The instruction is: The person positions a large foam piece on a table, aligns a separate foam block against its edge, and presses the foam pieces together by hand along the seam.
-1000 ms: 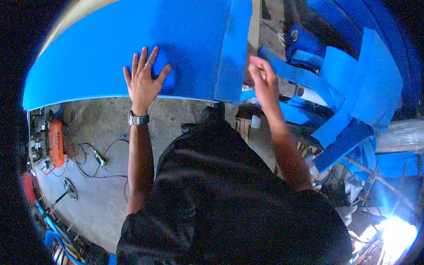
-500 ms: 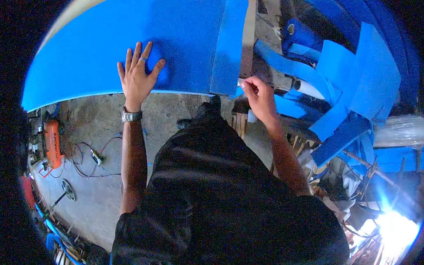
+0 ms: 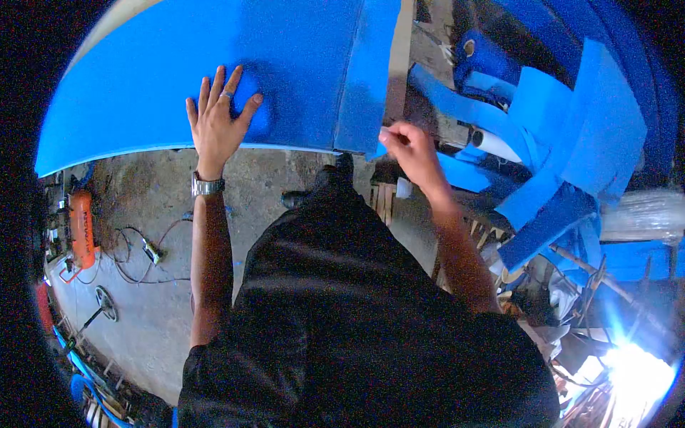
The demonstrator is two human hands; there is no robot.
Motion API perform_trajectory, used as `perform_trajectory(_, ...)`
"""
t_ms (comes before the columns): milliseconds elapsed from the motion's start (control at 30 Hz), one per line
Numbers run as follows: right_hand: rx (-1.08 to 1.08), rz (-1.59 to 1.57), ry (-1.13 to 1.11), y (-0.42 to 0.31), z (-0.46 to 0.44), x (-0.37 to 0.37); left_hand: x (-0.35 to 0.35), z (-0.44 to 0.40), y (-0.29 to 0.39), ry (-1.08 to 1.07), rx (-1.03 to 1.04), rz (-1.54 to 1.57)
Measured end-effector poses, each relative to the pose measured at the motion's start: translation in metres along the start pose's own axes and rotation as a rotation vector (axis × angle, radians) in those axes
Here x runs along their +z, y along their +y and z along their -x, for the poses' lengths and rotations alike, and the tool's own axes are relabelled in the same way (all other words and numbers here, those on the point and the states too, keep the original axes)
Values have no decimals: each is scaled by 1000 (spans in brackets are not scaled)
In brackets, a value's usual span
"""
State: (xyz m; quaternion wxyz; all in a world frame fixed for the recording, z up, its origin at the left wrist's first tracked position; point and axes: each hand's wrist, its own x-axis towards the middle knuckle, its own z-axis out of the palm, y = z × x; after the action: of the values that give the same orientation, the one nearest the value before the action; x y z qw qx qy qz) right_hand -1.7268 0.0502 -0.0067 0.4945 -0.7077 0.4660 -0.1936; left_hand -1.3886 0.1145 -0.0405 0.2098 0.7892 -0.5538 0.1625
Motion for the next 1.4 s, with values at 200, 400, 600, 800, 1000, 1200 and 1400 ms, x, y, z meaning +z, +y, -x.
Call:
perform_trajectory(200, -55, 19, 22, 16, 8, -16, 0, 0, 1, 25, 0, -1)
perform_trajectory(400, 147, -657, 67, 31, -3, 32, -4, 6, 2, -93, 55, -17)
perform_trajectory(600, 277, -913, 11, 28, -24, 86, -37, 21, 46, -300, 427, 35)
perform_trajectory(800, 395, -898, -74, 35, -44, 52, -18, 17, 92, -378, 610, 215)
perform_trajectory(1000, 341, -805, -18, 4, -40, 57, -14, 17, 91, -306, 652, 207)
perform_trajectory(1200, 226, -807, -96, 2, -37, 50, -21, 20, 95, -372, 561, 234)
perform_trajectory(1400, 186, -609, 58, 12, -48, 79, -15, 25, 96, -325, 498, 281)
